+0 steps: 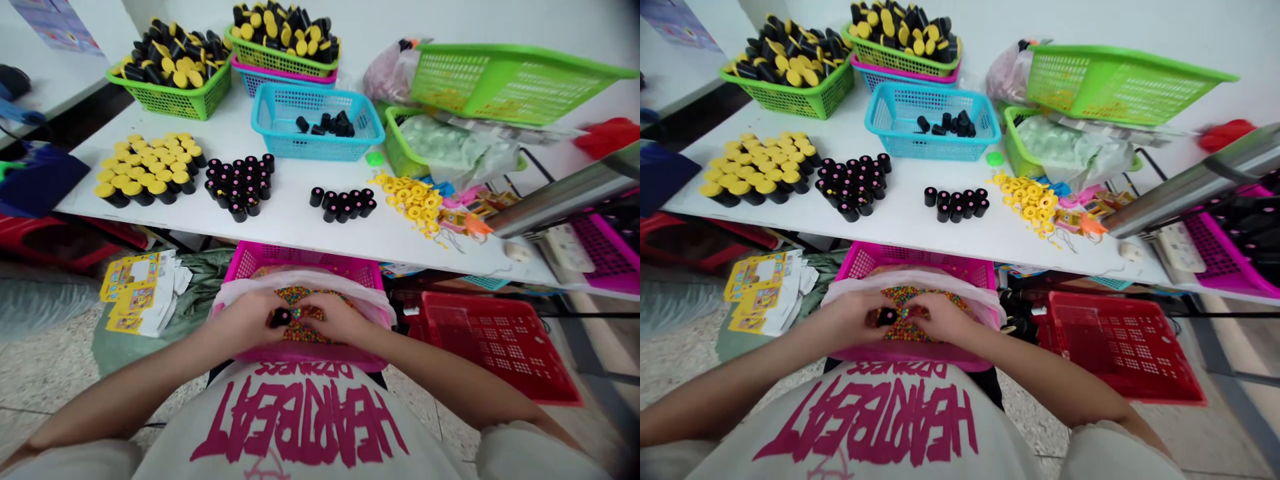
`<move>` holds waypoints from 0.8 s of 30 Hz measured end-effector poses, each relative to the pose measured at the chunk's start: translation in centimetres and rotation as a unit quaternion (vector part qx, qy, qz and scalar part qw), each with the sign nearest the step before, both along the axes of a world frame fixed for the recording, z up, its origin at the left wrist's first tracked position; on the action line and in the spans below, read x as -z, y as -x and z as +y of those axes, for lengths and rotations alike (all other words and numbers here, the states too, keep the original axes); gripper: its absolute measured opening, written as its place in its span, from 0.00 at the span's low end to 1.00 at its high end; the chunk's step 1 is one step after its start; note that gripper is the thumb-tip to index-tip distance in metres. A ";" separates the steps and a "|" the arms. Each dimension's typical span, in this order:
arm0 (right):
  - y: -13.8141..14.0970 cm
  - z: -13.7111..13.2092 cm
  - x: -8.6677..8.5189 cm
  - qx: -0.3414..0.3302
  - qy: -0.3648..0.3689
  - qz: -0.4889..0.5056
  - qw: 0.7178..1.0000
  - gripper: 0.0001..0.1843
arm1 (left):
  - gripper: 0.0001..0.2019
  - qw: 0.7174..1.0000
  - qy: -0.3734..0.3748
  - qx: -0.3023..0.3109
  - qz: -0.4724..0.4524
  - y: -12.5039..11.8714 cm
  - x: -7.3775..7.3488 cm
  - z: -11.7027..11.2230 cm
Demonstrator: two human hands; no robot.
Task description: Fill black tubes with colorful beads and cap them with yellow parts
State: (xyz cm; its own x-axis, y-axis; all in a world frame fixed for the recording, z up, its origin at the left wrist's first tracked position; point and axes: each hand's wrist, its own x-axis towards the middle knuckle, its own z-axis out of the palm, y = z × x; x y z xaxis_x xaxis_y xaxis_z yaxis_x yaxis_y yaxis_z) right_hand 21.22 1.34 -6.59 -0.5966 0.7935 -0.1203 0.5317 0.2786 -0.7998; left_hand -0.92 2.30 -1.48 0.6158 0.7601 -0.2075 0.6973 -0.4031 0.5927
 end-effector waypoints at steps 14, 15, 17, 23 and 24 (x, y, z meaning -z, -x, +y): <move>0.8 0.0 -2.5 -0.183 -0.301 -0.141 0.925 0.15 | 0.08 0.993 0.057 -0.054 -0.093 -0.5 4.6 -0.8; 0.8 0.0 -2.7 -0.196 -0.319 -0.149 0.915 0.15 | 0.08 0.993 0.055 -0.054 -0.094 -0.4 4.7 -0.8; 0.8 -0.1 -3.1 -0.215 -0.349 -0.153 0.899 0.15 | 0.08 0.993 0.054 -0.053 -0.096 -0.4 4.9 -0.7; 0.7 -0.4 -2.9 -0.219 -0.320 -0.129 0.912 0.14 | 0.12 0.991 0.061 -0.059 -0.107 -0.3 4.6 -0.7; 0.6 -0.4 -2.9 -0.214 -0.299 -0.126 0.922 0.13 | 0.13 0.991 0.062 -0.059 -0.107 -0.3 4.5 -0.7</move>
State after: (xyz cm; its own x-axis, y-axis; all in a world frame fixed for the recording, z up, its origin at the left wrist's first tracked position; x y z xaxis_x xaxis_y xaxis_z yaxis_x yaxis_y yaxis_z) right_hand 20.58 0.98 -3.69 -0.8830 0.4618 0.0843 0.4190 0.8562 -0.3022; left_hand -0.63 1.63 -6.03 0.5644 0.8063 -0.1770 0.5877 -0.2419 0.7721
